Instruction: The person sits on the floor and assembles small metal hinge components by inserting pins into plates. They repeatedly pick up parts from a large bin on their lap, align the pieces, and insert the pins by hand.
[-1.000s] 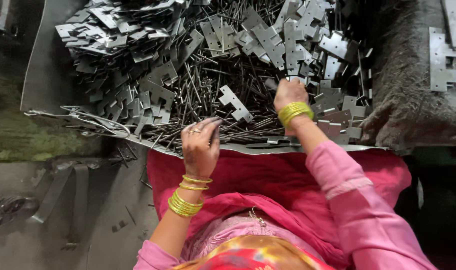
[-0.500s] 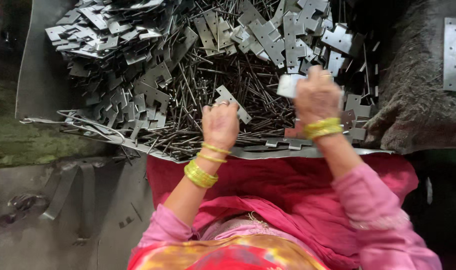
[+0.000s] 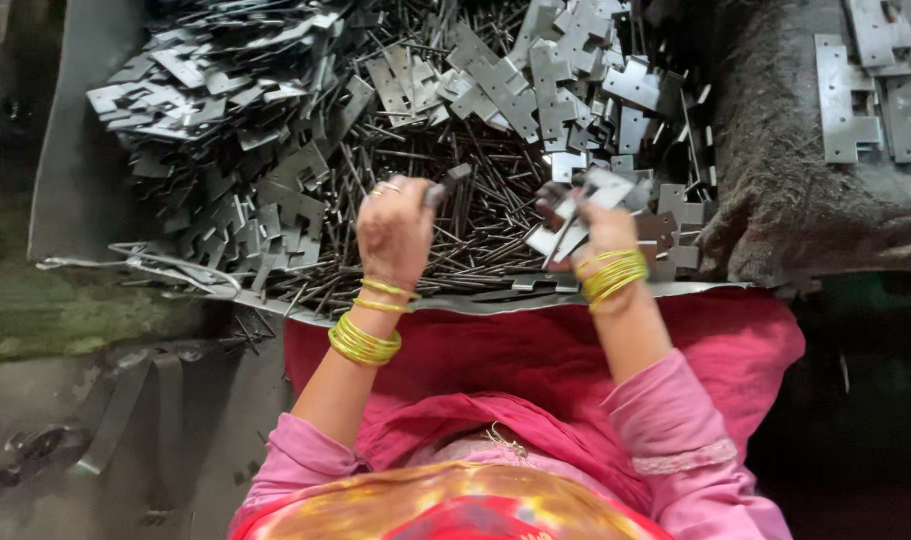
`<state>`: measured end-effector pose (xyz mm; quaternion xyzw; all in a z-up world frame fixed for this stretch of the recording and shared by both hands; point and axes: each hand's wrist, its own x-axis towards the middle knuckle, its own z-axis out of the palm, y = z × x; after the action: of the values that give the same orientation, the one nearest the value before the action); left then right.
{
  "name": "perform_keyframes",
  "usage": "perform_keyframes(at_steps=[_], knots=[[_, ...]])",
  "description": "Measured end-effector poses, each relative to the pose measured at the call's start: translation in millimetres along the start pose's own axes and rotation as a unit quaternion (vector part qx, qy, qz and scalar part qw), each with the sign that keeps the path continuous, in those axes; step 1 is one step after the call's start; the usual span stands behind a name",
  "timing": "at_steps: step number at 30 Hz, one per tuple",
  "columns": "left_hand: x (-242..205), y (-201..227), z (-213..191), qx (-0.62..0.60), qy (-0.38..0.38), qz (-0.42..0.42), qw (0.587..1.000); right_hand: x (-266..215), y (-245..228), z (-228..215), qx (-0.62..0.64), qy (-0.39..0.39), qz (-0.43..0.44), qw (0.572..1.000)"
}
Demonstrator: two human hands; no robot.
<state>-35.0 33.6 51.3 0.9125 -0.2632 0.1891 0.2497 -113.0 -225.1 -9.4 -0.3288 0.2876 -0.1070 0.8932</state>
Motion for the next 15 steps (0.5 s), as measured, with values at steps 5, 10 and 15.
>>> perform_keyframes(at_steps=[5,10,15], knots=[[3.7,6.4,-23.4,-0.358,-0.006,-0.245,0.901,-12.2,50.6,16.8,-0.034,-0.04,0.051,0.997],[0.0,28.8,3.3,-0.432,-0.101,-0.197,0.874,-25.2,57.0,25.3,0.03,-0.129,0.132,0.982],[-25.1,49.5,41.1,-0.192,0.087,-0.103,0.972,-19.0,67.8,19.6,-0.051,-0.131,0.071,0.988]])
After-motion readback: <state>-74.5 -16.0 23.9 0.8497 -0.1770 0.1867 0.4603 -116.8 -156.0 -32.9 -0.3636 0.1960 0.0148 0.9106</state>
